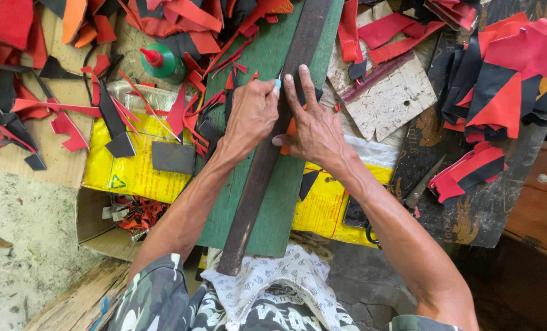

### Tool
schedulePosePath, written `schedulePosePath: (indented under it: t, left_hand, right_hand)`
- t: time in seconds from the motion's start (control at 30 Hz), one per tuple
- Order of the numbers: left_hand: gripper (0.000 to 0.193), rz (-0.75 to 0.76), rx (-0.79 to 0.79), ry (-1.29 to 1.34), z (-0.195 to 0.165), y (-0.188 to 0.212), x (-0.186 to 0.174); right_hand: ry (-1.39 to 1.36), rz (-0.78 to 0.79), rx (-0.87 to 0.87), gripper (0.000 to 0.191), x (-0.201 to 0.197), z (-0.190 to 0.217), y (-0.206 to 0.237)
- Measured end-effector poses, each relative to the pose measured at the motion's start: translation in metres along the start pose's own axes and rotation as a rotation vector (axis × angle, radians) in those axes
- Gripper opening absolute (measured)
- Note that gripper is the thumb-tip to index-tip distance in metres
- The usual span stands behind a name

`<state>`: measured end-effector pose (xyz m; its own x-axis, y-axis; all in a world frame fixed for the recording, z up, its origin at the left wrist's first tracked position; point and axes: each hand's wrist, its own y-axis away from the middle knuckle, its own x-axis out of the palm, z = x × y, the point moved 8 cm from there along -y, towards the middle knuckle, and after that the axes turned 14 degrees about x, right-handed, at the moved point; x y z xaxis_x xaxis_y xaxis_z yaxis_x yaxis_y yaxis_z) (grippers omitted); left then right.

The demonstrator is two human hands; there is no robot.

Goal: The person uses a utility knife and a straightedge to cut red and black material pieces on a green cutting board. They repeatedly align the material, cut along the straightedge, and stack the cut pieces on the table.

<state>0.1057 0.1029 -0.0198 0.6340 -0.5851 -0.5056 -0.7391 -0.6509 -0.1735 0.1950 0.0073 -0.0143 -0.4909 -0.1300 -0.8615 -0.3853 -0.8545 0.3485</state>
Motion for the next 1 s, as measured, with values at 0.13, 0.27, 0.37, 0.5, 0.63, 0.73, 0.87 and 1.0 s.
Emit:
schedulePosePath:
  t: [0.13,0.27,0.37,0.5,0.63,0.73,0.87,1.0]
  left_hand:
    - [0.02,0.019,0.022,-0.021,-0.001,0.003,0.0]
    - [0.017,-0.008,0.056,-0.016,-0.007,0.011,-0.002]
    - [0.018,0.014,0.017,-0.02,-0.006,0.021,-0.003]
    - [0.017,0.006,0.048,-0.027,-0.01,0.027,-0.004]
    - [0.016,0.04,0.023,-0.05,-0.013,0.04,-0.004]
    - [0.015,0.026,0.005,-0.045,-0.014,0.047,-0.005]
    - [0.015,0.039,0.004,-0.034,-0.016,0.054,-0.007]
    - [0.014,0.015,0.011,-0.032,-0.02,0.06,-0.01]
  right_hand:
    - [0.029,0.016,0.001,0.13,0.003,0.0,-0.001]
    - [0.054,0.009,0.005,0.13,0.003,0.001,-0.001]
    - [0.077,0.031,0.02,0.13,0.005,0.001,-0.001]
    - [0.097,0.02,0.016,0.131,0.005,0.004,-0.001]
    - [0.114,0.054,0.063,0.128,0.008,0.002,-0.004]
    - [0.159,-0.012,0.026,0.13,0.007,0.006,-0.005]
    - [0.121,0.002,0.003,0.13,0.01,0.008,-0.004]
    - [0.06,0.031,0.04,0.125,0.011,0.004,-0.005]
